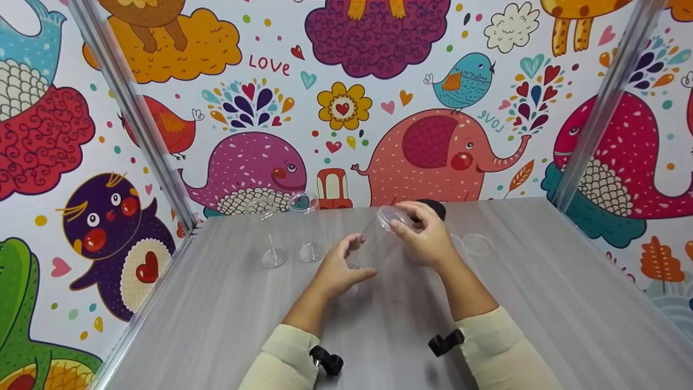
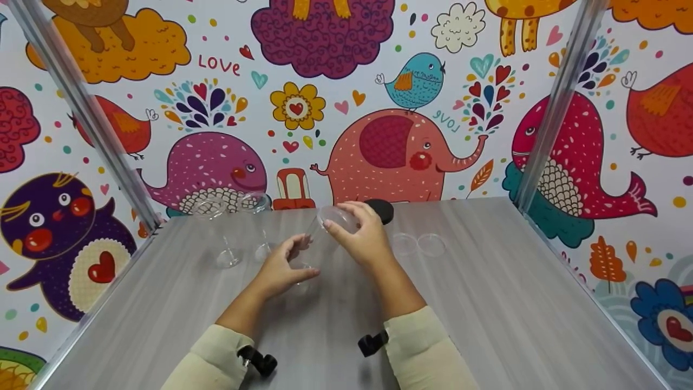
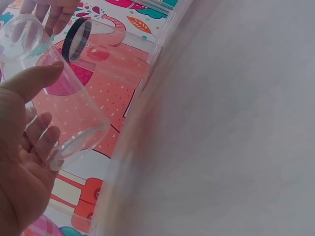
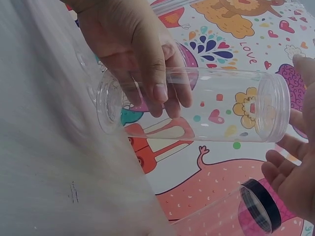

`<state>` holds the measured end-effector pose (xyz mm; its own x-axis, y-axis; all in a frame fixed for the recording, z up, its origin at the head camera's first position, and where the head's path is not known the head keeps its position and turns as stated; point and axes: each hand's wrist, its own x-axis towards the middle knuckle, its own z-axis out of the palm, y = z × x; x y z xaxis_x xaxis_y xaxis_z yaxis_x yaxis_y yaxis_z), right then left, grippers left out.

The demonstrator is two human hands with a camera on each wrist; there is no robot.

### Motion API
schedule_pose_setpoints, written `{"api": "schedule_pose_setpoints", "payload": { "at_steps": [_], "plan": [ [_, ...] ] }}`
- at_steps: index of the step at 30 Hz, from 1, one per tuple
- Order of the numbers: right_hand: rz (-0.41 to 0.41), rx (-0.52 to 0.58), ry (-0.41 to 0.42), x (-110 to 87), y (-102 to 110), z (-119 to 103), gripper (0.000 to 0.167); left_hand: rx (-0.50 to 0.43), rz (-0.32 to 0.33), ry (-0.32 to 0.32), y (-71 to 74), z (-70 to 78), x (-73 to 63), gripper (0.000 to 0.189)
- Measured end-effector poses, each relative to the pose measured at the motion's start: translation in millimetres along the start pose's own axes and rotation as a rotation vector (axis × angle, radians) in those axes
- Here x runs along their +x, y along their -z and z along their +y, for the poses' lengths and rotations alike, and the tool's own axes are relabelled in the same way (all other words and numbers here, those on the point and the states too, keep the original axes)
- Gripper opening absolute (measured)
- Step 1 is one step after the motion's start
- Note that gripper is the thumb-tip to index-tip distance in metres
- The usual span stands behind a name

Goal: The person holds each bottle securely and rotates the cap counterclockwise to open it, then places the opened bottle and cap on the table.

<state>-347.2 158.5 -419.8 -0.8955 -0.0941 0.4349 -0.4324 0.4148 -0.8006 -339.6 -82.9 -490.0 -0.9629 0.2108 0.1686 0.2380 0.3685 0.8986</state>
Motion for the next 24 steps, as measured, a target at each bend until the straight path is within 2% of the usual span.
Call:
{"api": "schedule_pose_setpoints", "payload": {
  "at_steps": [5, 13, 17, 24],
  "plan": [
    [-0.004, -0.05, -0.033, -0.5, -1.1, -0.5, 0.047, 0.009, -0.004, 0.015, -0.3, 0.2, -0.3, 0.09],
    [0.01, -0.067, -0.01, -1.5, -2.2, -0.7, 0.04, 0.005, -0.004, 0.004, -0.2, 0.4, -0.6, 0.09],
    [-0.014, -0.071, 0.006, -1.8, -2.3, -1.6, 0.041, 0.004, 0.002, 0.004, -0.3, 0.8, -0.8, 0.09],
    [-0.071, -0.017, 0.018, -2.5, -1.7, -2.7, 0.037, 0.015, 0.014, -0.008, -0.1, -0.3, 1.5, 0.089]
  ]
}}
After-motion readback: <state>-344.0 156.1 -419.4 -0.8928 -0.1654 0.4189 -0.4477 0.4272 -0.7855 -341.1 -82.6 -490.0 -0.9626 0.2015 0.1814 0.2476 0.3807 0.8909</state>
